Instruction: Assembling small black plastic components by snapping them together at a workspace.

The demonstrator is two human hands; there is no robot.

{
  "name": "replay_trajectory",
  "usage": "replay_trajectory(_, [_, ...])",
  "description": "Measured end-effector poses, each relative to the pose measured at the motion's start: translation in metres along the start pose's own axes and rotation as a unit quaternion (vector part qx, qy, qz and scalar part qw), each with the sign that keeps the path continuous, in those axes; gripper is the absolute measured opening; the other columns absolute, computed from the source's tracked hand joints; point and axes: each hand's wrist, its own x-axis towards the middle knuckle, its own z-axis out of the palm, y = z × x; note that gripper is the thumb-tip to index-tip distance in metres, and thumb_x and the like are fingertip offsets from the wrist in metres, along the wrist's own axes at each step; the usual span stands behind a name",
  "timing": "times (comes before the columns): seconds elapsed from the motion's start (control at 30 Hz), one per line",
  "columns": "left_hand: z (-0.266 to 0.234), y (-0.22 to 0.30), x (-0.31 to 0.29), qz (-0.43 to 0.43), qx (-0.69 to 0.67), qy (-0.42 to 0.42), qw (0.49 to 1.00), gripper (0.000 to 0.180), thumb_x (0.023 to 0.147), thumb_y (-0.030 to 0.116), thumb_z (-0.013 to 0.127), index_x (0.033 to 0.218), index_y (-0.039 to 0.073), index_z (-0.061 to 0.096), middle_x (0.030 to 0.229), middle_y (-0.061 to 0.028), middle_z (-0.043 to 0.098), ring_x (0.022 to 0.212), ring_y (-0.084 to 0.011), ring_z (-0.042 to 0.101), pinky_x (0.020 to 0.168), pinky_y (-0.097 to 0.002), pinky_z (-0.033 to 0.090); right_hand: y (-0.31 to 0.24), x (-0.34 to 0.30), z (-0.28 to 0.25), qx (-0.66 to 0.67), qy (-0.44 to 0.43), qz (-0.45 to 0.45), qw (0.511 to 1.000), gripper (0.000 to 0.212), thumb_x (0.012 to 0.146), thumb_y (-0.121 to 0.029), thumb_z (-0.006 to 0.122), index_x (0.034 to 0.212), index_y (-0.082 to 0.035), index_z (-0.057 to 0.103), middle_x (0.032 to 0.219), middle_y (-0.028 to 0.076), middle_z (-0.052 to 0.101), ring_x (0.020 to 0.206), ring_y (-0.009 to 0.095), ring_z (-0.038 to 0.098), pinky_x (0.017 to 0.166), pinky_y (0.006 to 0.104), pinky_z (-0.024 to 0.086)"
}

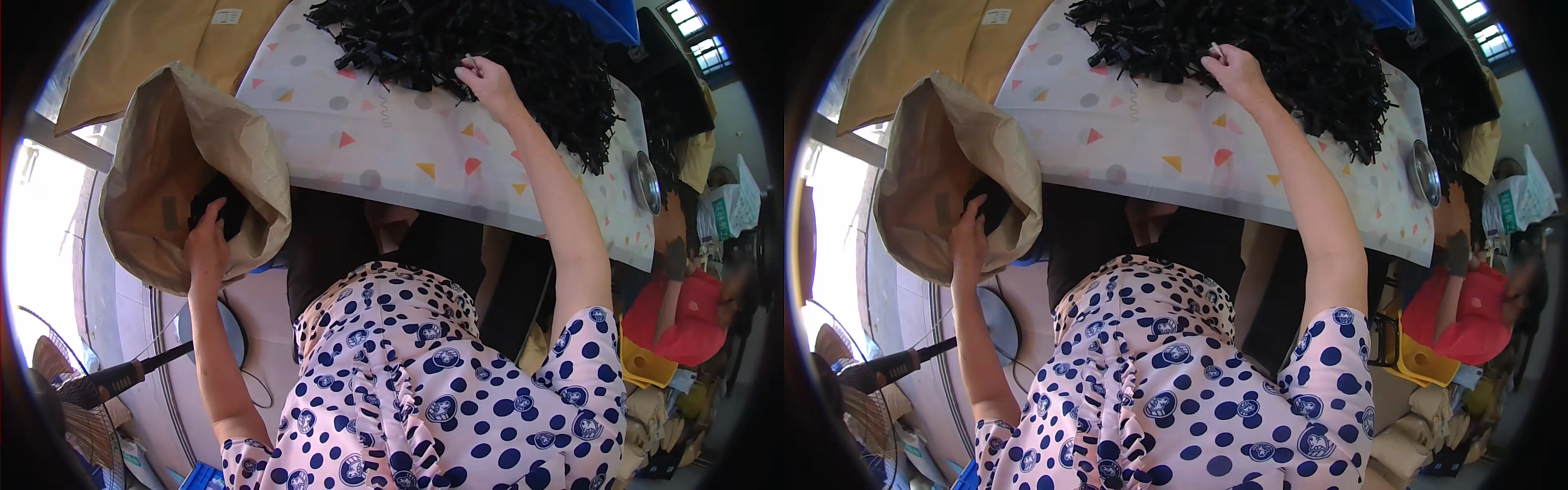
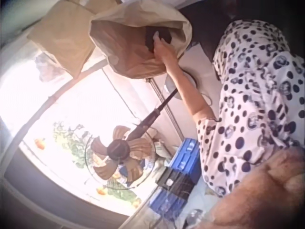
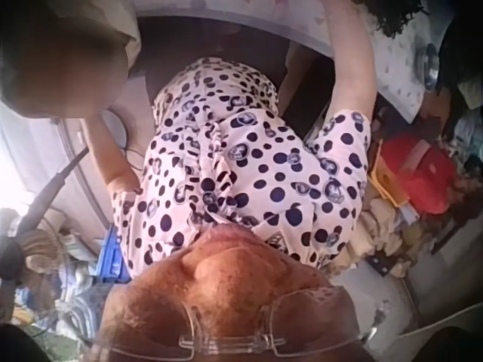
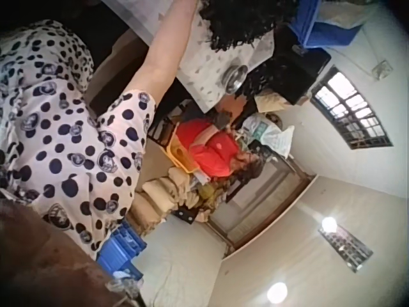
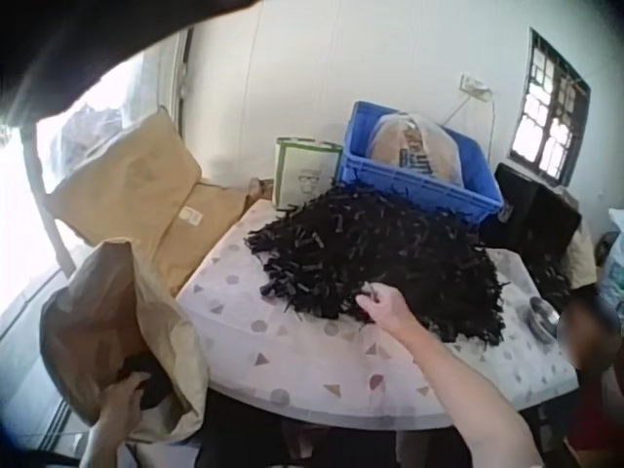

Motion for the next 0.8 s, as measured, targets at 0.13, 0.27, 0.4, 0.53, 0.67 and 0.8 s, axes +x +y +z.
replay_trajectory(0.13, [0.002, -0.002, -0.003, -0.035, 0.023, 0.003, 0.999, 0.041, 0.089, 0.004, 0.049, 0.127, 0.017, 0.049, 0.110, -0.0227, 0.061, 0.096, -0.0415, 0.059, 0.082, -0.0464, 0.046, -0.029, -0.018, 0.000, 0.352, -0.049, 0.261, 0.897, 0.013, 0.088, -0.022, 0.063, 0.085, -0.012, 0.056, 0.058, -0.005, 0.044, 0.047, 0.006, 0.039, 0.044, 0.0237, 0.034])
replay_trajectory(0.27, [-0.007, 0.043, -0.004, 0.096, 0.000, 0.188, 0.977, 0.052, 0.083, 0.003, 0.061, 0.132, 0.007, 0.043, 0.122, -0.0190, 0.052, 0.099, -0.0372, 0.058, 0.081, -0.0429, 0.048, -0.053, -0.047, 0.024, 0.523, -0.069, 0.262, 0.808, 0.023, 0.091, -0.021, 0.062, 0.075, -0.014, 0.047, 0.058, -0.006, 0.039, 0.044, 0.004, 0.032, 0.039, 0.0210, 0.025])
replay_trajectory(0.4, [-0.002, 0.139, -0.016, 0.033, -0.404, -0.012, 0.914, 0.069, 0.079, 0.002, 0.068, 0.138, 0.006, 0.034, 0.127, -0.0141, 0.050, 0.091, -0.0186, 0.060, 0.073, -0.0277, 0.050, -0.109, -0.109, 0.058, 0.584, -0.113, 0.276, 0.755, 0.020, 0.092, -0.020, 0.060, 0.077, -0.013, 0.049, 0.058, -0.006, 0.039, 0.044, 0.004, 0.031, 0.039, 0.0204, 0.025])
replay_trajectory(0.53, [0.019, 0.173, -0.020, 0.067, -0.479, -0.148, 0.863, 0.070, 0.082, 0.000, 0.067, 0.141, 0.006, 0.030, 0.120, -0.0139, 0.054, 0.088, -0.0138, 0.060, 0.074, -0.0253, 0.049, -0.144, -0.156, 0.084, 0.570, -0.122, 0.297, 0.756, 0.011, 0.093, -0.019, 0.060, 0.085, -0.012, 0.055, 0.061, -0.006, 0.044, 0.045, 0.002, 0.033, 0.040, 0.0188, 0.025])
replay_trajectory(0.67, [0.039, 0.163, -0.028, 0.078, -0.543, -0.130, 0.826, 0.050, 0.084, 0.002, 0.067, 0.128, 0.000, 0.045, 0.093, -0.0134, 0.064, 0.081, -0.0127, 0.064, 0.069, -0.0250, 0.052, -0.148, -0.183, 0.093, 0.553, -0.114, 0.298, 0.770, 0.008, 0.093, -0.018, 0.059, 0.096, -0.010, 0.059, 0.067, -0.006, 0.051, 0.047, 0.000, 0.037, 0.041, 0.0164, 0.025])
replay_trajectory(0.8, [0.048, 0.160, -0.035, 0.023, -0.610, -0.162, 0.775, 0.040, 0.085, 0.001, 0.065, 0.122, 0.000, 0.049, 0.093, -0.0096, 0.063, 0.079, -0.0107, 0.063, 0.068, -0.0228, 0.052, -0.148, -0.200, 0.097, 0.529, -0.101, 0.300, 0.787, 0.012, 0.093, -0.018, 0.059, 0.098, -0.008, 0.059, 0.068, -0.006, 0.052, 0.047, 0.000, 0.037, 0.042, 0.0157, 0.026])
